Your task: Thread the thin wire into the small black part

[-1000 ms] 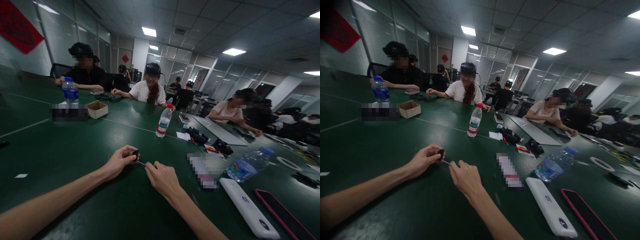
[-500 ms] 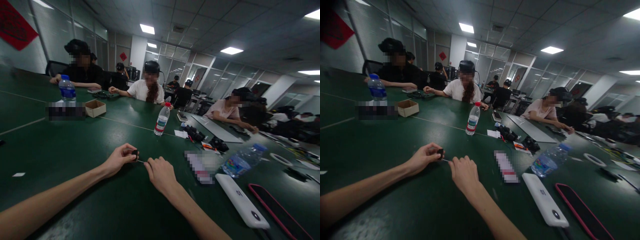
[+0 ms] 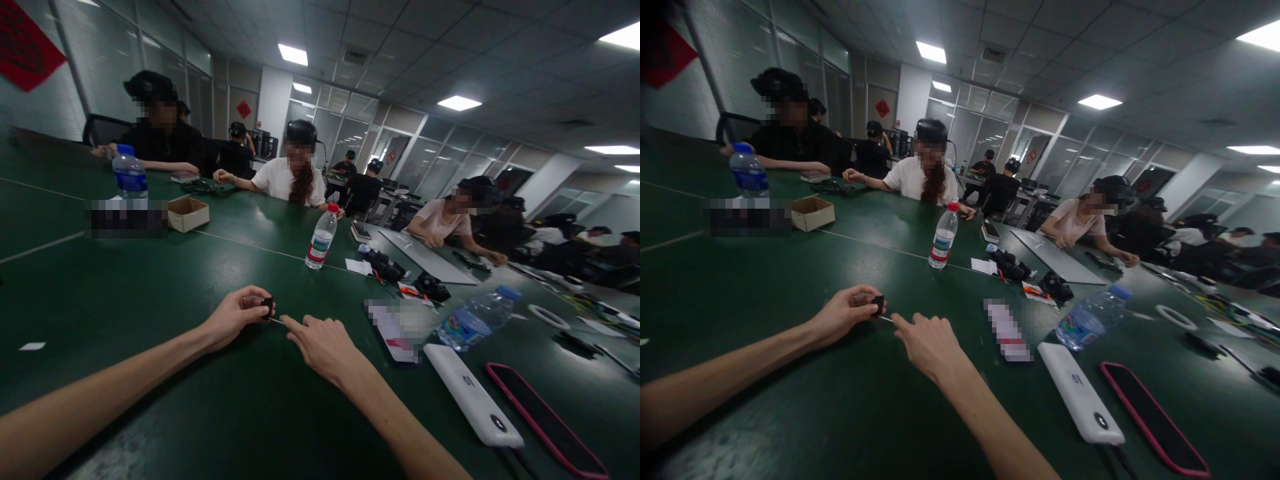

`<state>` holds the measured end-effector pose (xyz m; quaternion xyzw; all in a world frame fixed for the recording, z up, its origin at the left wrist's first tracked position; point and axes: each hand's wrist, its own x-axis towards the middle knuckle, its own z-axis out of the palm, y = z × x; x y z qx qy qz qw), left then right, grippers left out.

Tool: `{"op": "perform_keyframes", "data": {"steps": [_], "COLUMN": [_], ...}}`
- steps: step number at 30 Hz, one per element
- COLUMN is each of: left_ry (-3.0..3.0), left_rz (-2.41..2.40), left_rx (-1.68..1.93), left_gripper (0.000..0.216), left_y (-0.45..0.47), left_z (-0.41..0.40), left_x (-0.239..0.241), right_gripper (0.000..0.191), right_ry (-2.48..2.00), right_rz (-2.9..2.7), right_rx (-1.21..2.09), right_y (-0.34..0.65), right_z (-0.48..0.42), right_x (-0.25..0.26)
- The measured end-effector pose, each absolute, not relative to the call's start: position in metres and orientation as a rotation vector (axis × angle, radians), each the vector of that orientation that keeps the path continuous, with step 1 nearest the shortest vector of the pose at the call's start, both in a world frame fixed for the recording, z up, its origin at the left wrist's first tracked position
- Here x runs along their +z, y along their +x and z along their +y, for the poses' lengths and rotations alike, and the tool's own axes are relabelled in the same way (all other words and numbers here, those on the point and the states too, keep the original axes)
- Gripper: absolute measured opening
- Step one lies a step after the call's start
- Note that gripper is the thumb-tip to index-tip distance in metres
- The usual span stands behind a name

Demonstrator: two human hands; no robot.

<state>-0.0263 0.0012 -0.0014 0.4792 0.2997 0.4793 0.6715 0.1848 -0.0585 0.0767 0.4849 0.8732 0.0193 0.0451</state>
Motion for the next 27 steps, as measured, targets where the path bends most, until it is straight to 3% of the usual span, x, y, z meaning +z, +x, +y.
{"op": "perform_keyframes", "data": {"steps": [6, 15, 27], "left_ry": [1.068, 1.043, 1.039], "left_rz": [0.653, 0.679, 0.721], "left_rx": [1.089, 1.113, 1.158], "left_gripper": [0.033, 0.032, 0.031], "left_y": [-0.026, -0.026, -0.024], "left_z": [0.002, 0.001, -0.001], "left_x": [-0.001, -0.002, -0.001], "right_gripper": [0.032, 0.041, 0.041], "right_ry": [1.483, 1.680, 1.897], "right_rz": [2.708, 2.654, 2.624], "right_rx": [0.167, 0.320, 0.039], "right_y": [0.184, 0.170, 0.154], "right_z": [-0.057, -0.064, -0.068], "right_x": [0.075, 0.060, 0.040]}}
